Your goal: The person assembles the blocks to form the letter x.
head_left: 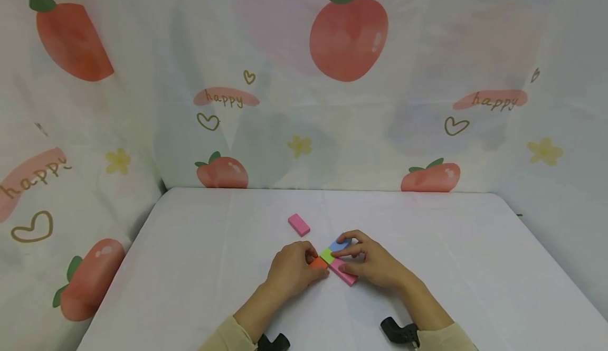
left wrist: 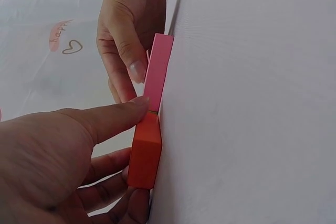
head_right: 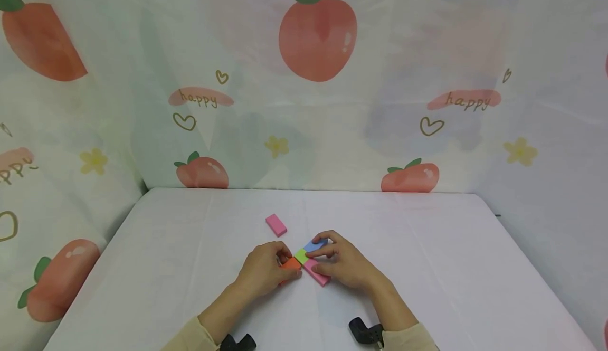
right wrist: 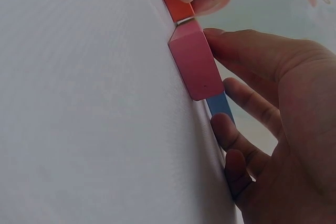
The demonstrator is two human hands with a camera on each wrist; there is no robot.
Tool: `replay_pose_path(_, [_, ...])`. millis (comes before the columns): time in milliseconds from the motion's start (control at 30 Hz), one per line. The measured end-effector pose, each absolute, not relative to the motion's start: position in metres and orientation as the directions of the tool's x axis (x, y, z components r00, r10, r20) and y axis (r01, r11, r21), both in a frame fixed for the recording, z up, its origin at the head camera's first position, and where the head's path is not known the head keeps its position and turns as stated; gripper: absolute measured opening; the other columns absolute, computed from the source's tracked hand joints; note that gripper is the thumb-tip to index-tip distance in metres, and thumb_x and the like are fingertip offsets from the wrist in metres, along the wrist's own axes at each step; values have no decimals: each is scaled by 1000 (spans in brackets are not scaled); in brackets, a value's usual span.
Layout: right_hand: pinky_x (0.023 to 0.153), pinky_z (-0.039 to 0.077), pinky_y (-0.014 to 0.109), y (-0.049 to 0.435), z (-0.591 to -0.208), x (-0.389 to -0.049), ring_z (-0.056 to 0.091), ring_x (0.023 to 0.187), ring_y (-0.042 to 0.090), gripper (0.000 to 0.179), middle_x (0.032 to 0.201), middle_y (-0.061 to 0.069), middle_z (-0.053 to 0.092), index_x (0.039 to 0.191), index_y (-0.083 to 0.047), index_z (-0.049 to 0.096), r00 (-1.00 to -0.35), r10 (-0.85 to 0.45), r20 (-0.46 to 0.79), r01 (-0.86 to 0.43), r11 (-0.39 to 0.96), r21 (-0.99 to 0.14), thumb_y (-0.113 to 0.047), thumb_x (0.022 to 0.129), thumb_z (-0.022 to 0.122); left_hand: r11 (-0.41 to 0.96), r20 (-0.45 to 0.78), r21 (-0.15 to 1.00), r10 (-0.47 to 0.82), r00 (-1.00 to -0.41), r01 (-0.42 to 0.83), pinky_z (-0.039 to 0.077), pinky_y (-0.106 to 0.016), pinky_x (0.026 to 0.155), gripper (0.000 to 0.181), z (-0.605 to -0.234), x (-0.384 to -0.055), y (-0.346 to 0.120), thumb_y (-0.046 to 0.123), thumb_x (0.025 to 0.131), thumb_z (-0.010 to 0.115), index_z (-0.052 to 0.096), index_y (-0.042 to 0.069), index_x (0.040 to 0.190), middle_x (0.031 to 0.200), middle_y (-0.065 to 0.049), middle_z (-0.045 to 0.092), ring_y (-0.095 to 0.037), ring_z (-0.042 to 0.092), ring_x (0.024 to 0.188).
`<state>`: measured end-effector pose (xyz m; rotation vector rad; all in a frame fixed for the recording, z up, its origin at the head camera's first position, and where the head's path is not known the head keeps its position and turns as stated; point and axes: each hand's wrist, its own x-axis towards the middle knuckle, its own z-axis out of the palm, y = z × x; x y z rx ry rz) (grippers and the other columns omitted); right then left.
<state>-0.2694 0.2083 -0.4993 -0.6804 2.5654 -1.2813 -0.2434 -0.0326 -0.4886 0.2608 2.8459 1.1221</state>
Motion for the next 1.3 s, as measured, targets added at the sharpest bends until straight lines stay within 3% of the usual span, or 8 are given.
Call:
replay_pose_path(1033, [93,44,35,207,-500,-271,52,126,25,26,137,-4,57,115,-29,80,-874,-485,40,-328,525,-785,-29,88,82,725,16,670,205,-979,163,44,-26,65,36,-494,-247,-34,47,77,88,70,20,94,80,12,61,-6,53,70])
replay_pose_path(1300, [92,45,35,207,-499,-269,53,123,23,26,137,-5,56,115,-30,80,-868,-494,47,-342,527,-778,-31,89,82,714,23,675,230,-973,185,44,-25,64,34,-497,-249,-38,50,86,80,71,20,96,77,13,59,-5,53,69])
